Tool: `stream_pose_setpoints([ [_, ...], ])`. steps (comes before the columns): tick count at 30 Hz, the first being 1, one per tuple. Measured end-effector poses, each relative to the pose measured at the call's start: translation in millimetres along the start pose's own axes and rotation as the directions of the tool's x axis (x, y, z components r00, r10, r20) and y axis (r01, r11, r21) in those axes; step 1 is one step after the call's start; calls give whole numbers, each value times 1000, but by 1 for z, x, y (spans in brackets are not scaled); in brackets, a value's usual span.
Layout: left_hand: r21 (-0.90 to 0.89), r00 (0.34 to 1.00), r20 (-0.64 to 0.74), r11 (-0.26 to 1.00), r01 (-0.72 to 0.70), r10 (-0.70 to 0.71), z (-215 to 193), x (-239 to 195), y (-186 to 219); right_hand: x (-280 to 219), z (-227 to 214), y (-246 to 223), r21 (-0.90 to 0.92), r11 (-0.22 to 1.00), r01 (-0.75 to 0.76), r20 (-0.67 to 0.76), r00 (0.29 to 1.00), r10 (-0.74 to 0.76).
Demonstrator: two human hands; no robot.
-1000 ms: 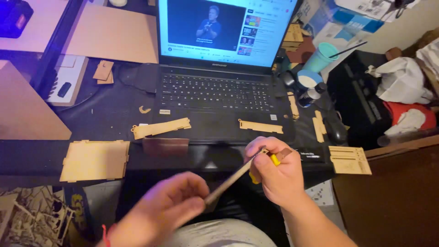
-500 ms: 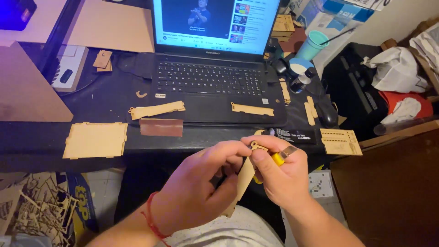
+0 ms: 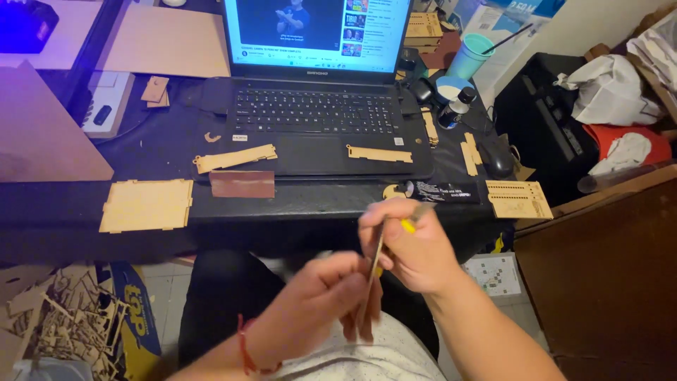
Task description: Using a utility knife to remove waste material and clear holes from laser-cut wooden pieces.
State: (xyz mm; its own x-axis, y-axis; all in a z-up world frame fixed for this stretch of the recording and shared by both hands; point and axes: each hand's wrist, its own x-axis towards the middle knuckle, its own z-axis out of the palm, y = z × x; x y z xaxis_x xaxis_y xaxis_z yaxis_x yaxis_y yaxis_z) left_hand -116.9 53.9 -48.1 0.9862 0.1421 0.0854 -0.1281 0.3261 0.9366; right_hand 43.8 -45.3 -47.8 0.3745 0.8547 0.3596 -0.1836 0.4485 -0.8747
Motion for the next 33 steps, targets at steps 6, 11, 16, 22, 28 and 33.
stream_pose_setpoints([
  [6,152,966,-255,985,85,-44,8,1,-7,-2,7,-10,-262,954,-147,-114,986,121],
  [11,73,905,-422,993,96,-56,16,3,5,-19,17,-35,-722,690,-59,-129,990,-50],
  [16,59,800,-589,980,190,-119,24,14,18,-43,25,-34,-867,493,70,-27,982,-186],
  [22,-63,789,-584,979,194,-194,30,22,22,-59,27,-26,-898,418,137,126,990,-54],
  [28,62,815,-563,977,206,-136,28,20,11,-47,21,-19,-920,349,179,154,983,-98],
  [33,-51,815,-579,998,-24,-10,23,21,-12,-26,11,-9,-907,351,231,151,958,-242],
])
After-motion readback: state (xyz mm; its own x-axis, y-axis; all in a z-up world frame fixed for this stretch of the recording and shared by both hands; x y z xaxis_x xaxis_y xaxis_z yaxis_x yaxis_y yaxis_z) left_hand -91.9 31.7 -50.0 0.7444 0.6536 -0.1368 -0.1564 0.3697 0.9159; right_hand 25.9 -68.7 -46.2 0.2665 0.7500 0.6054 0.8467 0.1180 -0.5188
